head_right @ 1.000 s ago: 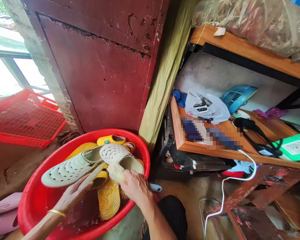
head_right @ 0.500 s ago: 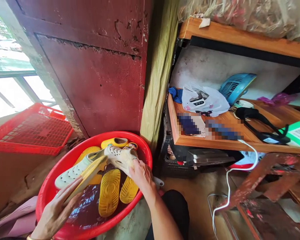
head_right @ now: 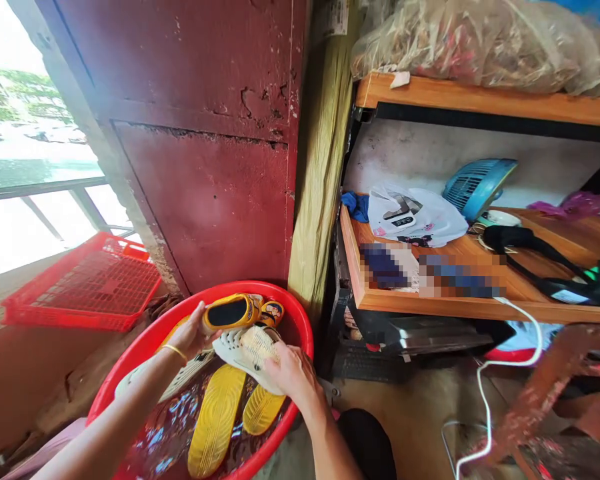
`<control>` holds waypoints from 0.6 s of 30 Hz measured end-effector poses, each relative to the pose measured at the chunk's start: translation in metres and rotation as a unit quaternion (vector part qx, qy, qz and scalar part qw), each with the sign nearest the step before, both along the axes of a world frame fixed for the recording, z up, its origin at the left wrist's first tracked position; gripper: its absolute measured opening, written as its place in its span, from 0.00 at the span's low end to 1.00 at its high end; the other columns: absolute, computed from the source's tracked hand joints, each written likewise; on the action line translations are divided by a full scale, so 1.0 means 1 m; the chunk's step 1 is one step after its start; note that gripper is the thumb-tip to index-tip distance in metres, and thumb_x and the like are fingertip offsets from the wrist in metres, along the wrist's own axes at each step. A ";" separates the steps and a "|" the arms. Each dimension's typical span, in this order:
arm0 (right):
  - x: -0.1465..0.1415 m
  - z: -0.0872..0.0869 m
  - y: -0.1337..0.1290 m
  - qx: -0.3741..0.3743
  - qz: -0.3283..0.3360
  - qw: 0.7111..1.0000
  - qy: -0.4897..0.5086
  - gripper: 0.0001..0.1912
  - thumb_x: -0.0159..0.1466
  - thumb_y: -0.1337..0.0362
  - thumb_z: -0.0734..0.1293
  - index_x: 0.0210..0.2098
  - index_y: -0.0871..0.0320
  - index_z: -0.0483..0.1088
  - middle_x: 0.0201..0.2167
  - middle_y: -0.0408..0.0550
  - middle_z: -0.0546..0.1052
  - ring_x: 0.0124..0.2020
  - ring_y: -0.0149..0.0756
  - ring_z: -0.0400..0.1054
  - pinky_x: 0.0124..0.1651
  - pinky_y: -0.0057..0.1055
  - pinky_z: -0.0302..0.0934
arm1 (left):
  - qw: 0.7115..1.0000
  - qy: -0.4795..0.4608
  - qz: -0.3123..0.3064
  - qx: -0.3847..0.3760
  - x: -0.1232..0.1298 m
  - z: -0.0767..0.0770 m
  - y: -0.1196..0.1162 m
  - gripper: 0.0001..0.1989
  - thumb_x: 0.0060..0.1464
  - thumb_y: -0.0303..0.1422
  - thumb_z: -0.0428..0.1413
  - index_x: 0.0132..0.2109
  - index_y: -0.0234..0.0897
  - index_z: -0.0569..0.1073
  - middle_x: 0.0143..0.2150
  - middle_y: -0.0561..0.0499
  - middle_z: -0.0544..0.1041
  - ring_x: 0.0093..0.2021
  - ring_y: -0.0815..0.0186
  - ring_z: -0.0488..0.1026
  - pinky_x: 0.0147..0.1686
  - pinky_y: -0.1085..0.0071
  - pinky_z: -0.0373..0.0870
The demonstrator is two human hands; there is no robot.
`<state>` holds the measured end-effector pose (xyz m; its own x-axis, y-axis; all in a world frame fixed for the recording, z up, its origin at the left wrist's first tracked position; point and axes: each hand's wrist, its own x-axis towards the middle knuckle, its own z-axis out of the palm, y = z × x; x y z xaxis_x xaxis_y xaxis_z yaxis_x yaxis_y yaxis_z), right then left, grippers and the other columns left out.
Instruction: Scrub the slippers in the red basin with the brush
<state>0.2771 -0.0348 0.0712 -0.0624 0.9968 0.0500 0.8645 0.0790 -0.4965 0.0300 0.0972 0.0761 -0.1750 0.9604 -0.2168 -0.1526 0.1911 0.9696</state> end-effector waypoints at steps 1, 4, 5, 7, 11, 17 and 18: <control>0.002 -0.002 0.001 -0.002 0.005 1.000 0.003 0.09 0.68 0.61 0.63 0.44 0.53 0.73 0.43 0.48 0.82 0.44 0.37 0.75 0.41 0.27 0.58 | 1.000 -0.005 0.017 -0.015 0.004 -0.007 0.008 0.17 0.62 0.47 0.52 0.44 0.36 0.72 0.36 0.46 0.76 0.32 0.61 0.78 0.34 0.57 0.82; 0.005 -0.004 0.002 -0.001 0.015 1.000 0.003 0.09 0.68 0.61 0.63 0.44 0.54 0.73 0.43 0.48 0.82 0.44 0.37 0.76 0.42 0.27 0.58 | 0.997 0.011 0.075 -0.029 0.005 -0.025 0.016 0.19 0.64 0.46 0.46 0.48 0.36 0.71 0.37 0.46 0.74 0.34 0.59 0.78 0.34 0.58 0.81; 0.005 -0.004 0.002 0.001 0.017 1.000 0.000 0.09 0.68 0.61 0.62 0.44 0.54 0.73 0.43 0.49 0.82 0.44 0.38 0.76 0.42 0.27 0.58 | 0.996 0.023 0.088 -0.020 0.002 -0.029 0.015 0.20 0.64 0.46 0.47 0.50 0.36 0.70 0.40 0.44 0.75 0.38 0.57 0.79 0.36 0.57 0.81; 0.003 -0.001 0.003 0.004 0.016 1.000 -0.010 0.09 0.68 0.62 0.62 0.44 0.54 0.73 0.42 0.49 0.82 0.44 0.38 0.75 0.42 0.27 0.58 | 0.994 0.049 0.098 0.015 -0.005 -0.032 0.007 0.22 0.62 0.46 0.50 0.55 0.37 0.69 0.50 0.40 0.76 0.50 0.53 0.77 0.46 0.55 0.79; -0.009 0.005 -0.002 0.027 0.042 0.999 -0.018 0.09 0.68 0.62 0.61 0.42 0.54 0.73 0.41 0.49 0.82 0.43 0.38 0.75 0.42 0.28 0.59 | 0.987 0.108 0.074 0.098 -0.024 -0.031 -0.024 0.27 0.49 0.45 0.61 0.55 0.40 0.72 0.62 0.42 0.73 0.65 0.50 0.67 0.65 0.53 0.62; -0.040 -0.012 -0.016 0.051 0.078 0.995 -0.029 0.09 0.68 0.62 0.64 0.43 0.54 0.75 0.40 0.51 0.81 0.42 0.42 0.76 0.42 0.31 0.62 | 0.958 0.250 -0.128 0.057 -0.055 -0.064 -0.105 0.17 0.40 0.47 0.65 0.39 0.48 0.78 0.34 0.45 0.82 0.49 0.39 0.78 0.54 0.45 0.71; -0.044 -0.017 -0.016 0.052 0.061 0.996 -0.033 0.09 0.67 0.64 0.64 0.44 0.55 0.75 0.41 0.53 0.81 0.42 0.45 0.76 0.43 0.34 0.62 | 0.955 0.254 -0.149 0.046 -0.057 -0.076 -0.117 0.18 0.37 0.43 0.68 0.38 0.49 0.79 0.34 0.45 0.83 0.51 0.37 0.78 0.55 0.46 0.70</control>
